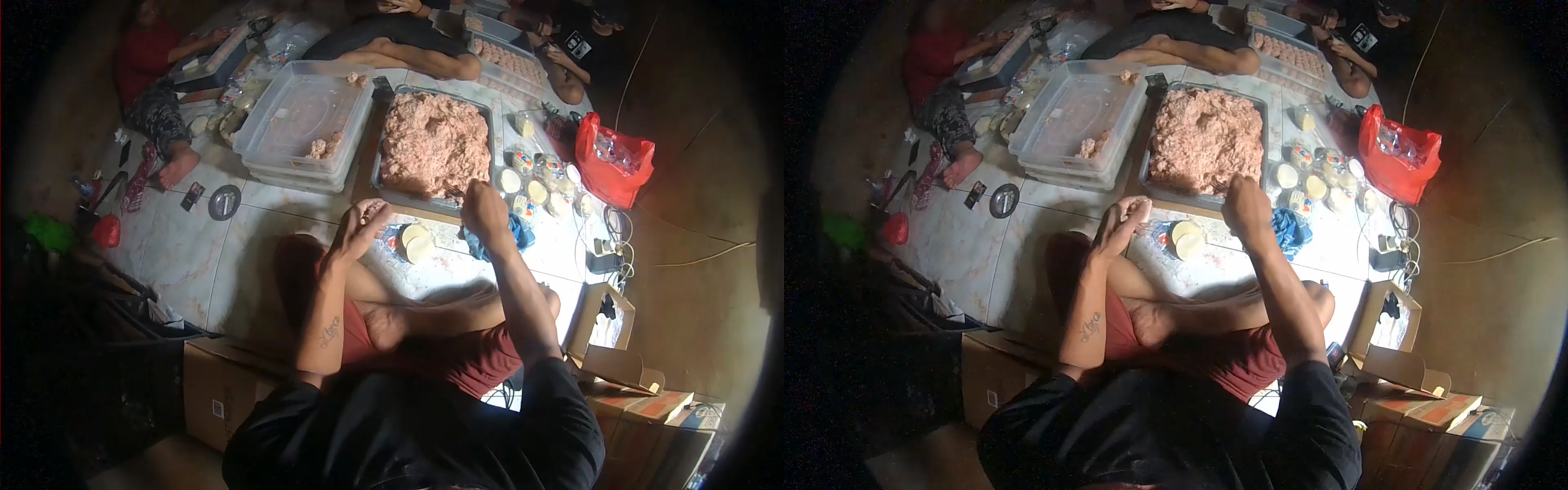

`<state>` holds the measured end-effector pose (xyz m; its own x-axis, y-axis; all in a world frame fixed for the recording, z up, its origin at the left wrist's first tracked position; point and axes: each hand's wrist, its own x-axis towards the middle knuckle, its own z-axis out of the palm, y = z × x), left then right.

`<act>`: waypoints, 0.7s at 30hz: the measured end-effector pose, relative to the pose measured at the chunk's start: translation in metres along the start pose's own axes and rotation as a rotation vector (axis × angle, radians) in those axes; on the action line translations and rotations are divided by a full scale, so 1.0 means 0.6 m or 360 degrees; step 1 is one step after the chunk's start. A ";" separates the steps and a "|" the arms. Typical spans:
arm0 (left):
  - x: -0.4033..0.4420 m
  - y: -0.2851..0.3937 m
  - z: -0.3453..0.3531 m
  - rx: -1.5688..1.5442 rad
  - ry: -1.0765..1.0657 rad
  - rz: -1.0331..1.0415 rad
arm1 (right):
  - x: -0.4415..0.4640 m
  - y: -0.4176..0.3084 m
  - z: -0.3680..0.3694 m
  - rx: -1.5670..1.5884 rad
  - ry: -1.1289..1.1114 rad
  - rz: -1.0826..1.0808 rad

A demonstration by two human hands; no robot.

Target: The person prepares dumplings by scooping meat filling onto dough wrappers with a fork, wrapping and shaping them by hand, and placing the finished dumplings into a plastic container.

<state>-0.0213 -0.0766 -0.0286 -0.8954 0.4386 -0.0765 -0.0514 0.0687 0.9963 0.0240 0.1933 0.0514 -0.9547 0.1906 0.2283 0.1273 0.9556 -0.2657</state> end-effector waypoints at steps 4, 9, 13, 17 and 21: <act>-0.019 0.026 0.009 -0.0865 -0.0035 -0.0102 | 0.096 0.046 0.151 -0.0153 -0.0330 0.0044; -0.019 0.026 0.009 -0.0967 -0.0076 -0.0063 | 0.083 -0.002 0.121 -0.0447 0.0127 -0.0576; -0.023 0.018 0.007 -0.0982 0.0006 -0.0049 | 0.023 -0.141 0.036 0.0605 -0.0343 -0.0486; -0.008 -0.033 -0.022 -0.0673 0.0055 -0.0016 | 0.014 -0.167 0.124 0.0643 -0.0225 -0.1209; -0.008 -0.067 -0.095 -0.0516 0.0964 0.0185 | 0.022 -0.184 0.223 0.0773 -0.0414 -0.0747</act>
<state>-0.0403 -0.1324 -0.0659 -0.9873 -0.1568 -0.0272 0.0148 -0.2610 0.9652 -0.0385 0.0605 -0.0418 -0.9202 -0.3326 0.2062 -0.3878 0.7042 -0.5947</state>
